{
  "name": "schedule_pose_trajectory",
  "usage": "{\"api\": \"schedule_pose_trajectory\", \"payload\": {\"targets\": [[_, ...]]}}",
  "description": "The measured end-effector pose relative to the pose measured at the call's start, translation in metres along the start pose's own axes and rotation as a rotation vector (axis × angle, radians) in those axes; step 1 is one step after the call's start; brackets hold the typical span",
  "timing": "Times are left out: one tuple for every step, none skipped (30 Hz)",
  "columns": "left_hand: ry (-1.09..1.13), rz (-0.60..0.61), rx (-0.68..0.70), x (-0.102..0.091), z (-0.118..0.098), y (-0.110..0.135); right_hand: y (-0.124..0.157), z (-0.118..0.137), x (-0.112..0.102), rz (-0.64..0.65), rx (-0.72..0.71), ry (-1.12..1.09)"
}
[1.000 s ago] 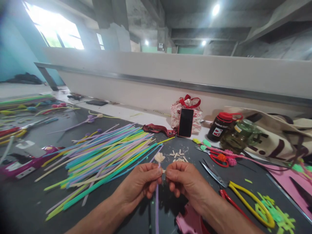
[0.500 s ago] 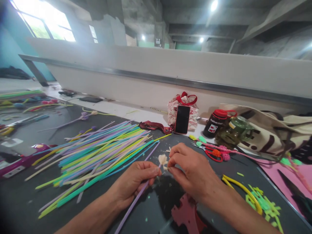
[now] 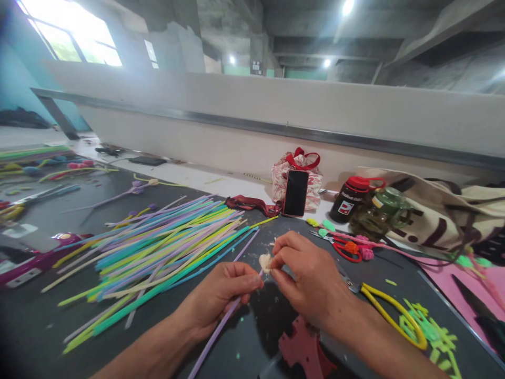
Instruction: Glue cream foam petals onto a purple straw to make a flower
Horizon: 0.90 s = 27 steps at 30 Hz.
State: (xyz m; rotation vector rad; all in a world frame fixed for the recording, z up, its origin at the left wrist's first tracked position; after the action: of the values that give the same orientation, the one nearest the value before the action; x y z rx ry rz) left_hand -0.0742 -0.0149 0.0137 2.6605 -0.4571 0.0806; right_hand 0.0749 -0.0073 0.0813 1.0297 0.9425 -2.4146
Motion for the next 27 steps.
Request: {"api": "schedule_pose_trajectory", "payload": {"targets": [[-0.006,0.001,0.010,-0.0001,0.0006,-0.0009,-0.0001,0.0006,0.0001,0.001,0.008,0.004],[-0.012,0.003,0.019,-0.0001,0.0008,-0.0017,-0.0002,0.0012,0.0001,0.003,0.014,0.007],[-0.018,0.004,0.026,-0.0001,0.0007,-0.0024,-0.0002,0.0015,0.0001,0.007,0.020,0.007],[-0.024,0.006,0.029,0.0000,0.0003,-0.0029,-0.0002,0.0016,0.0000,0.008,0.023,0.008],[-0.027,0.009,0.030,0.0002,-0.0004,-0.0030,-0.0002,0.0013,-0.0001,0.011,0.025,0.010],[-0.031,0.013,0.031,0.0004,-0.0013,-0.0029,0.0000,0.0009,-0.0001,0.015,0.023,0.013],[-0.034,0.015,0.031,0.0006,-0.0023,-0.0025,0.0002,0.0002,0.0000,0.017,0.022,0.021],[-0.039,0.018,0.032,0.0008,-0.0032,-0.0020,0.0004,-0.0005,0.0003,0.020,0.018,0.029],[-0.044,0.019,0.033,0.0009,-0.0040,-0.0016,0.0007,-0.0008,0.0006,0.022,0.006,0.036],[-0.051,0.019,0.036,0.0010,-0.0046,-0.0012,0.0009,-0.0010,0.0010,0.022,-0.003,0.041],[-0.059,0.017,0.040,0.0010,-0.0049,-0.0009,0.0011,-0.0008,0.0013,0.017,-0.014,0.044],[-0.067,0.017,0.043,0.0011,-0.0050,-0.0008,0.0013,-0.0002,0.0015,0.009,-0.019,0.045],[-0.074,0.019,0.048,0.0012,-0.0050,-0.0008,0.0014,0.0007,0.0018,0.001,-0.018,0.046],[-0.079,0.019,0.052,0.0012,-0.0048,-0.0010,0.0015,0.0018,0.0021,-0.003,-0.015,0.047],[-0.085,0.015,0.055,0.0010,-0.0044,-0.0013,0.0015,0.0028,0.0024,-0.006,-0.005,0.050],[-0.091,0.012,0.056,0.0008,-0.0038,-0.0016,0.0015,0.0039,0.0029,-0.007,0.000,0.052],[-0.096,0.009,0.057,0.0004,-0.0030,-0.0020,0.0015,0.0048,0.0033,-0.007,0.000,0.054],[-0.099,0.007,0.061,0.0000,-0.0023,-0.0024,0.0015,0.0051,0.0038,-0.009,0.000,0.056],[-0.101,0.005,0.066,-0.0004,-0.0016,-0.0027,0.0016,0.0048,0.0041,-0.014,-0.002,0.060],[-0.104,0.007,0.072,-0.0007,-0.0008,-0.0030,0.0018,0.0041,0.0046,-0.017,-0.009,0.065],[-0.104,0.008,0.077,-0.0009,-0.0002,-0.0032,0.0021,0.0031,0.0050,-0.018,-0.023,0.070],[-0.104,0.008,0.083,-0.0010,0.0003,-0.0033,0.0025,0.0018,0.0055,-0.014,-0.037,0.074],[-0.106,0.005,0.087,-0.0010,0.0005,-0.0033,0.0029,0.0004,0.0060,-0.009,-0.051,0.079],[-0.111,0.002,0.089,-0.0009,0.0005,-0.0031,0.0033,-0.0008,0.0063,-0.002,-0.062,0.084],[-0.118,-0.001,0.093,-0.0007,0.0002,-0.0028,0.0035,-0.0019,0.0066,0.003,-0.068,0.087],[-0.127,-0.004,0.099,-0.0003,-0.0005,-0.0024,0.0036,-0.0025,0.0067,0.005,-0.069,0.091],[-0.137,-0.007,0.107,0.0001,-0.0014,-0.0018,0.0036,-0.0029,0.0067,0.006,-0.066,0.095]]}}
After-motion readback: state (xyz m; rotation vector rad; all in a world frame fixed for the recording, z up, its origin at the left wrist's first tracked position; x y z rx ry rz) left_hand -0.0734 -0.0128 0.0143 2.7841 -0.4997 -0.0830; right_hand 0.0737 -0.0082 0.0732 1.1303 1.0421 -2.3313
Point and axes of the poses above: each hand's wrist, its own y-axis away from the middle knuckle, its own x-axis out of the palm, z = x × y, the point moved 3 cm from there along -y, towards the middle knuckle, and after that the axes turned 11 degrees about -y, right-handed, at the moved point
